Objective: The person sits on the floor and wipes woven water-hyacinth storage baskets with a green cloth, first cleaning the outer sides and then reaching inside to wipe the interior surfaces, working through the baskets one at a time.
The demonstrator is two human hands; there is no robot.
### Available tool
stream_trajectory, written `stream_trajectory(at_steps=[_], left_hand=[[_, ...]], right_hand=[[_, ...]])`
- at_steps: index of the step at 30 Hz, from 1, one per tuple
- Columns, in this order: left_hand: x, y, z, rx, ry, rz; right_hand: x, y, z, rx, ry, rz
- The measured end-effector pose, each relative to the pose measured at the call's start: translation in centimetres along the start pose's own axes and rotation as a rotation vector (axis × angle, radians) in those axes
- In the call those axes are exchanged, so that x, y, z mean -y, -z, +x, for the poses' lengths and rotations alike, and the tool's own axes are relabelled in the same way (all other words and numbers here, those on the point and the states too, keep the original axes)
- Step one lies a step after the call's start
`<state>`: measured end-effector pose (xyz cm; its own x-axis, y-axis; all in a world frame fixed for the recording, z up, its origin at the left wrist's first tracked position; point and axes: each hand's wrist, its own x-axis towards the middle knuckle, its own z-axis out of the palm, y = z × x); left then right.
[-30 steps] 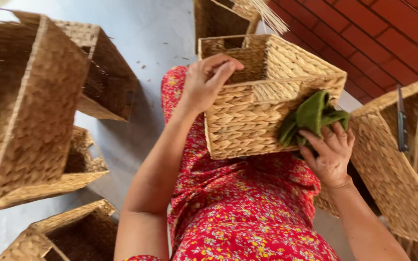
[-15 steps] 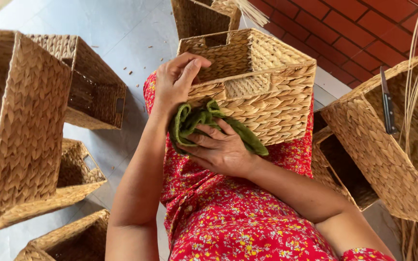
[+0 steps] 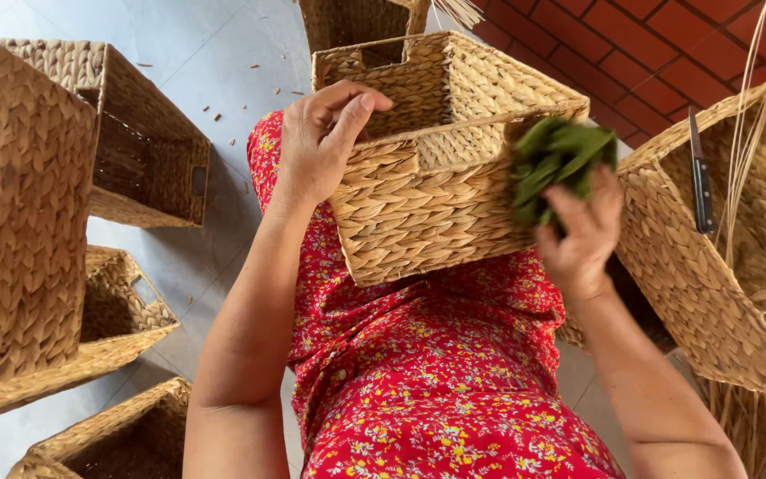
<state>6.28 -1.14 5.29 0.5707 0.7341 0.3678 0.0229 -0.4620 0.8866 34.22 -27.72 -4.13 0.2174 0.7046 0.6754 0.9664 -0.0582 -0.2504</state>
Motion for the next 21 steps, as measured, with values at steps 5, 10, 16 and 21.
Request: stream_trajectory(at_steps=[5, 10, 16, 21], left_hand=[[0.3, 0.2, -0.2, -0.026, -0.007, 0.016], [0.7, 0.2, 0.0, -0.027, -0.018, -0.007], [0.5, 0.0, -0.2, -0.014, -0.026, -0.023], [0.0, -0.5, -0.6, -0.005, -0.037, -0.001]], right_hand=[[9.3, -4.1, -1.6, 0.195, 0.286, 0.064], [17.2, -5.8, 1.6, 0.332, 0.621, 0.149], [14.9, -5.1, 1.1, 0.368, 0.682, 0.072], [6.4, -2.7, -1.5, 0.212, 0.595, -0.014]])
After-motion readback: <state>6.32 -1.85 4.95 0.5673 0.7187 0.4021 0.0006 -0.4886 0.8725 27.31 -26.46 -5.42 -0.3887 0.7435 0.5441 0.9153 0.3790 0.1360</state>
